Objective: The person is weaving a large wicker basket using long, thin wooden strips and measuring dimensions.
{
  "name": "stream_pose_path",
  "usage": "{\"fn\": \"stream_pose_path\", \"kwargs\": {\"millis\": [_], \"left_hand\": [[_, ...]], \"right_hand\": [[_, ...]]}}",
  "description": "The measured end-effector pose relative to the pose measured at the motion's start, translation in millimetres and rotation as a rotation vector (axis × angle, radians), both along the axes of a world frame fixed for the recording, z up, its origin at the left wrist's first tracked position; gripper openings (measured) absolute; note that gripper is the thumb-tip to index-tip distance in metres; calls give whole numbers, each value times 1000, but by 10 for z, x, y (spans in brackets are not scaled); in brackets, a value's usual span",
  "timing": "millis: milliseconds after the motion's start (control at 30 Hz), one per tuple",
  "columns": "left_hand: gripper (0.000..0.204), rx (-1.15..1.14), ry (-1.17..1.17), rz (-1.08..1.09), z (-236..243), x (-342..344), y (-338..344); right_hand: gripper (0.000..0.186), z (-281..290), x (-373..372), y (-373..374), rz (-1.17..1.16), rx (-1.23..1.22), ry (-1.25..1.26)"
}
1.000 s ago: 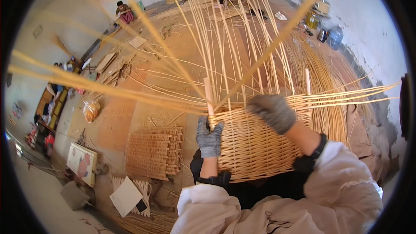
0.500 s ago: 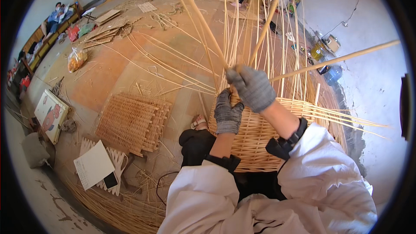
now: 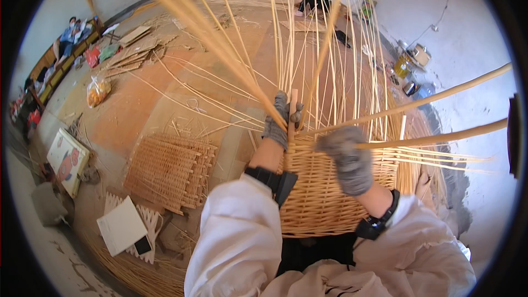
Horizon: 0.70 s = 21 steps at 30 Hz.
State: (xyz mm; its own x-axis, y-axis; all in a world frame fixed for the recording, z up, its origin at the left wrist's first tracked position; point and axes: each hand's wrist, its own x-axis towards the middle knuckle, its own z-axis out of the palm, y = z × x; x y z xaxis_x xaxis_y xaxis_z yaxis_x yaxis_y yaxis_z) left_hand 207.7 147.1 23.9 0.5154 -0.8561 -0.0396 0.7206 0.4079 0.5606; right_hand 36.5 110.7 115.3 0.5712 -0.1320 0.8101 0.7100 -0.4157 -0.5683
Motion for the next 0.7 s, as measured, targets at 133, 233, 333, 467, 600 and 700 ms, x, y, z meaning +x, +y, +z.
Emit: {"fn": "stream_pose_path", "kwargs": {"millis": [133, 233, 333, 467, 600, 700], "left_hand": [[48, 160, 77, 80, 146, -47, -152], [42, 375, -155, 194, 137, -125, 41], [39, 161, -127, 250, -31, -152, 246], [46, 599, -788, 154, 361, -537, 334], [46, 786, -790, 89, 320, -432, 258], [44, 879, -810, 105, 378, -484, 151]], "right_hand": [[13, -342, 39, -892, -49, 974, 264], [13, -456, 109, -992, -103, 1322, 345], [13, -516, 71, -1132, -80, 1337, 343], [9, -435, -58, -942, 123, 1379, 313], [13, -226, -410, -1034, -48, 1221, 545], [21, 32, -448, -1299, -142, 953, 763]]}}
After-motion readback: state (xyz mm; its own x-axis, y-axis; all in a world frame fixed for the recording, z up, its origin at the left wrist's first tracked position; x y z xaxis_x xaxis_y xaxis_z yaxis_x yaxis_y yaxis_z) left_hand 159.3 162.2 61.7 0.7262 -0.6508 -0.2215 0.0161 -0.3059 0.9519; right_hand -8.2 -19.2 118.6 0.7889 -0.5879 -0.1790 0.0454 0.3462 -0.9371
